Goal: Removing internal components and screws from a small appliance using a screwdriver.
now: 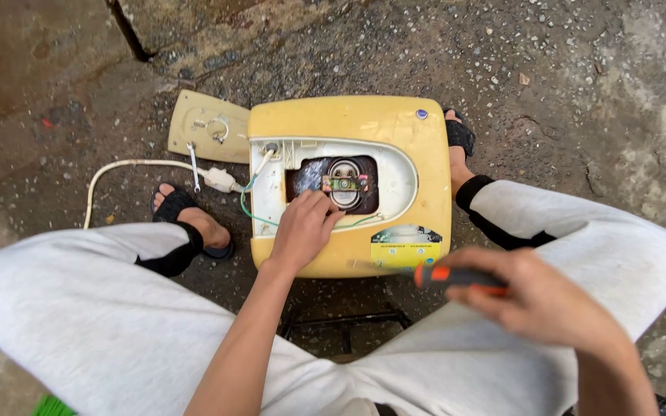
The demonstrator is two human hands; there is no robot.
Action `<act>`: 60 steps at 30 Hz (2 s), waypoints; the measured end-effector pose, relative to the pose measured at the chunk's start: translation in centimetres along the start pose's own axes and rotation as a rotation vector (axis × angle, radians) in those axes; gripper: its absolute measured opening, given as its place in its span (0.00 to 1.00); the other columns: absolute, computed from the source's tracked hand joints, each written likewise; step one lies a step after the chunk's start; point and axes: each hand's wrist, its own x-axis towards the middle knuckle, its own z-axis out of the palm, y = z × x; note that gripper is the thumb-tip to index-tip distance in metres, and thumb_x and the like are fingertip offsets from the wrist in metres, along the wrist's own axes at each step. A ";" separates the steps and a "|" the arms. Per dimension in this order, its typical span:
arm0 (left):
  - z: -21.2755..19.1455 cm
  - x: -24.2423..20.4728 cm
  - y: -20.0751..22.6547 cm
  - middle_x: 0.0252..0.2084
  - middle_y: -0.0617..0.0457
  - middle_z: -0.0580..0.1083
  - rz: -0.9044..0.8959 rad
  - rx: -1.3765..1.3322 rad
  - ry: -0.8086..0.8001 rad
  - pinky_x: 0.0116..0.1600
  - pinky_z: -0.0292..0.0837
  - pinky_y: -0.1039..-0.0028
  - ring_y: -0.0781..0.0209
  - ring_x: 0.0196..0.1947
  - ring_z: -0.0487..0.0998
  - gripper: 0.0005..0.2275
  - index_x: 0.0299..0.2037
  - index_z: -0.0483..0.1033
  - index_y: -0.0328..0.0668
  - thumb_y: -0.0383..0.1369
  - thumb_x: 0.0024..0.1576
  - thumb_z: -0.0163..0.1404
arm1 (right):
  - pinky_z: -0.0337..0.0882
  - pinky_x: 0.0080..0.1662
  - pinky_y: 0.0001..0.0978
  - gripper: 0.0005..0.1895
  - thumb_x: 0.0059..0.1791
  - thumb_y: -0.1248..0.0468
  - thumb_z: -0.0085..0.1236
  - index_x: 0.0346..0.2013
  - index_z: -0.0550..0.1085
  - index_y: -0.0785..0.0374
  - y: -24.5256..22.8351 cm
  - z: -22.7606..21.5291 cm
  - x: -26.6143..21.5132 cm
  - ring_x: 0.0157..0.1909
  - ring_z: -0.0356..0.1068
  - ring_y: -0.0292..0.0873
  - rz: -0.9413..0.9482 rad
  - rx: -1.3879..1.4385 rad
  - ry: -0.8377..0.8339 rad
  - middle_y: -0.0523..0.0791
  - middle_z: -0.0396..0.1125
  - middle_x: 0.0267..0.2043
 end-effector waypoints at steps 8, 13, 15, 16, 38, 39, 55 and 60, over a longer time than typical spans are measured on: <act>1.1 0.7 -2.4 0.31 0.50 0.72 -0.107 -0.054 -0.201 0.48 0.71 0.58 0.45 0.41 0.77 0.12 0.33 0.75 0.42 0.42 0.57 0.58 | 0.74 0.40 0.37 0.17 0.44 0.61 0.69 0.48 0.83 0.52 2.1 2.7 5.1 0.36 0.77 0.48 0.069 0.090 0.556 0.47 0.78 0.36; 1.3 0.3 -0.9 0.33 0.50 0.71 -0.031 -0.048 -0.038 0.46 0.71 0.60 0.47 0.41 0.77 0.15 0.30 0.78 0.44 0.47 0.56 0.57 | 0.71 0.31 0.35 0.15 0.45 0.59 0.69 0.46 0.84 0.49 1.5 3.8 6.3 0.26 0.70 0.40 0.082 0.016 0.639 0.46 0.76 0.28; 2.6 0.6 -0.8 0.33 0.52 0.72 -0.030 -0.071 -0.083 0.46 0.70 0.62 0.50 0.41 0.77 0.14 0.32 0.79 0.46 0.47 0.55 0.59 | 0.70 0.30 0.35 0.15 0.45 0.60 0.69 0.46 0.84 0.49 1.7 4.1 6.5 0.26 0.70 0.40 0.084 0.005 0.643 0.47 0.75 0.27; 3.2 0.7 -0.8 0.33 0.55 0.73 -0.023 -0.094 -0.136 0.46 0.70 0.63 0.53 0.41 0.77 0.13 0.33 0.81 0.49 0.47 0.54 0.60 | 0.69 0.30 0.36 0.15 0.45 0.60 0.69 0.46 0.84 0.49 1.8 4.2 6.6 0.26 0.70 0.40 0.094 0.001 0.650 0.48 0.75 0.26; 3.9 0.7 -0.3 0.31 0.53 0.73 -0.011 -0.004 -0.281 0.46 0.69 0.59 0.49 0.41 0.77 0.09 0.34 0.72 0.47 0.40 0.63 0.47 | 0.73 0.35 0.45 0.16 0.45 0.57 0.66 0.47 0.84 0.50 -1.7 3.5 6.6 0.31 0.75 0.53 0.198 -0.033 0.611 0.53 0.75 0.29; 3.9 0.4 0.3 0.35 0.52 0.76 -0.020 0.028 -0.182 0.49 0.69 0.59 0.50 0.42 0.77 0.08 0.36 0.75 0.45 0.39 0.62 0.49 | 0.69 0.28 0.40 0.15 0.44 0.61 0.65 0.45 0.83 0.59 -3.5 2.5 6.5 0.22 0.70 0.48 0.105 -0.188 0.553 0.51 0.75 0.26; 1.8 -1.1 0.6 0.24 0.51 0.71 -0.061 -0.030 -0.074 0.32 0.73 0.65 0.51 0.27 0.78 0.10 0.34 0.71 0.46 0.37 0.65 0.43 | 0.76 0.25 0.36 0.16 0.44 0.50 0.57 0.27 0.82 0.59 -11.8 -3.0 22.1 0.16 0.74 0.45 0.053 -1.177 -0.211 0.44 0.71 0.16; 1.4 -1.2 0.4 0.25 0.49 0.73 -0.057 -0.073 -0.066 0.32 0.73 0.62 0.48 0.28 0.79 0.10 0.36 0.73 0.44 0.37 0.65 0.43 | 0.79 0.36 0.46 0.21 0.50 0.48 0.48 0.41 0.82 0.58 -13.0 -3.2 17.6 0.34 0.79 0.51 0.113 -1.172 -0.147 0.50 0.77 0.32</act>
